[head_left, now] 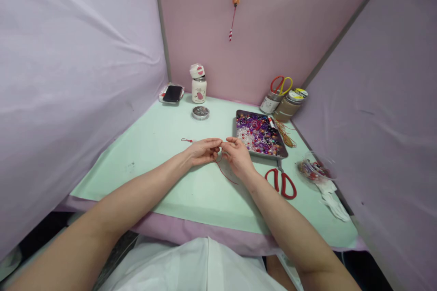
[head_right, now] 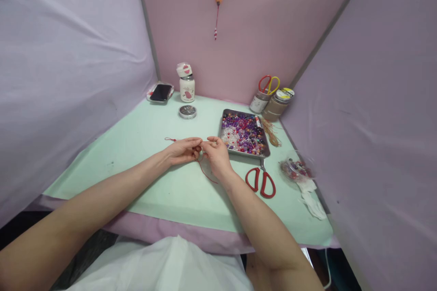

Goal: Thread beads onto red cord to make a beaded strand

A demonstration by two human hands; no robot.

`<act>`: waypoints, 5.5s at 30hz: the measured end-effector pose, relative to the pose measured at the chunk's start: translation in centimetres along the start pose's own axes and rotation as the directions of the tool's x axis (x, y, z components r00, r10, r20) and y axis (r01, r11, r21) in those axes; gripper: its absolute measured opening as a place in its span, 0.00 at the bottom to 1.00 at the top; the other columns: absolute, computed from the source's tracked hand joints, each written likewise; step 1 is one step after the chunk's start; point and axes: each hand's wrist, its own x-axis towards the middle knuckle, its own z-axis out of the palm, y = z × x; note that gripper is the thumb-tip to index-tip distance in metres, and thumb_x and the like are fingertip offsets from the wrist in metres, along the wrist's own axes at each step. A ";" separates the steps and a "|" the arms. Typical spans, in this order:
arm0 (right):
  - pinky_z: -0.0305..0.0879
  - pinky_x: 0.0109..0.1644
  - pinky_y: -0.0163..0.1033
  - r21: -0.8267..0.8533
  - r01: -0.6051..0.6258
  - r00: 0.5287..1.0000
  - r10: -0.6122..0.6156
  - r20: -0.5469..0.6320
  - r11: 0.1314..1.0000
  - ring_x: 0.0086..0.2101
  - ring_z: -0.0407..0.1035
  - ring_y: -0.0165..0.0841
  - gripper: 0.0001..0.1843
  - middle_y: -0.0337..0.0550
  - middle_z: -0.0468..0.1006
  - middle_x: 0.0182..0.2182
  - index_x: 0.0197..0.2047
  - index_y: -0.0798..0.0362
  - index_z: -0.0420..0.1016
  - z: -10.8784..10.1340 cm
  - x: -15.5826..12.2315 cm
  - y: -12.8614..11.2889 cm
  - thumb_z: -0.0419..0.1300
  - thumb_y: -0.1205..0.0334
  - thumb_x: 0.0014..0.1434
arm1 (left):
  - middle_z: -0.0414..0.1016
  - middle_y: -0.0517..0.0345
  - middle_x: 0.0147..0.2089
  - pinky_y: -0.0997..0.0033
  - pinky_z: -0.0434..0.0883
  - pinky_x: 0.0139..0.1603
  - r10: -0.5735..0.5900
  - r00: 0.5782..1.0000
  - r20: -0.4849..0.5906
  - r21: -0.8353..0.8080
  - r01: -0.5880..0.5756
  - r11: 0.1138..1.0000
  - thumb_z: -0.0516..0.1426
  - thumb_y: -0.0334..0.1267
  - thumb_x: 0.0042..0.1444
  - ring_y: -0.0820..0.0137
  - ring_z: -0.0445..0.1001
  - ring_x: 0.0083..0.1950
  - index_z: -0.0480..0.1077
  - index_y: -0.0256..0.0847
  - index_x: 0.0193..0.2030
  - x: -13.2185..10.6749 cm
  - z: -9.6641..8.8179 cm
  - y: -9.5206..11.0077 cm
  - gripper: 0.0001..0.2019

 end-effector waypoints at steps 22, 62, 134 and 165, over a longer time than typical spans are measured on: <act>0.58 0.24 0.31 -0.077 0.051 0.999 -0.051 -0.003 0.996 0.28 0.67 0.29 0.20 0.36 0.73 0.27 0.37 0.50 0.63 -0.4 0.2 0.0 0.67 0.61 0.42 | 0.67 0.60 0.26 0.83 0.63 0.24 0.101 0.994 -0.043 0.006 -0.100 0.995 0.64 0.28 0.46 0.81 0.64 0.27 0.72 0.32 0.31 0.1 0.4 -0.5 0.05; 0.58 0.36 0.36 -0.874 0.437 0.846 -0.426 0.319 0.214 0.30 0.65 0.32 0.03 0.40 0.72 0.27 0.30 0.52 0.66 -2.3 1.0 0.1 0.54 0.67 0.55 | 0.70 0.57 0.27 0.85 0.70 0.27 0.065 0.992 -0.111 -0.161 -0.082 0.984 0.57 0.24 0.53 0.81 0.69 0.27 0.72 0.30 0.32 0.5 -0.4 0.4 0.02; 0.63 0.37 0.38 -0.708 0.469 0.847 -0.494 0.194 0.527 0.30 0.67 0.32 0.05 0.40 0.75 0.29 0.33 0.52 0.71 -2.3 1.4 -0.5 0.56 0.61 0.54 | 0.71 0.57 0.30 0.84 0.71 0.32 0.168 0.985 -0.043 -0.016 -0.168 0.986 0.59 0.26 0.52 0.81 0.71 0.29 0.71 0.31 0.31 0.2 0.2 0.1 0.01; 0.62 0.41 0.39 -0.731 0.631 0.735 -0.502 0.456 0.259 0.35 0.67 0.34 0.11 0.43 0.71 0.33 0.38 0.51 0.75 -2.3 0.4 -0.9 0.50 0.65 0.61 | 0.69 0.57 0.25 0.85 0.66 0.26 0.153 0.987 -0.057 0.148 -0.143 0.979 0.61 0.27 0.50 0.83 0.66 0.25 0.72 0.28 0.30 0.2 0.4 -0.9 0.03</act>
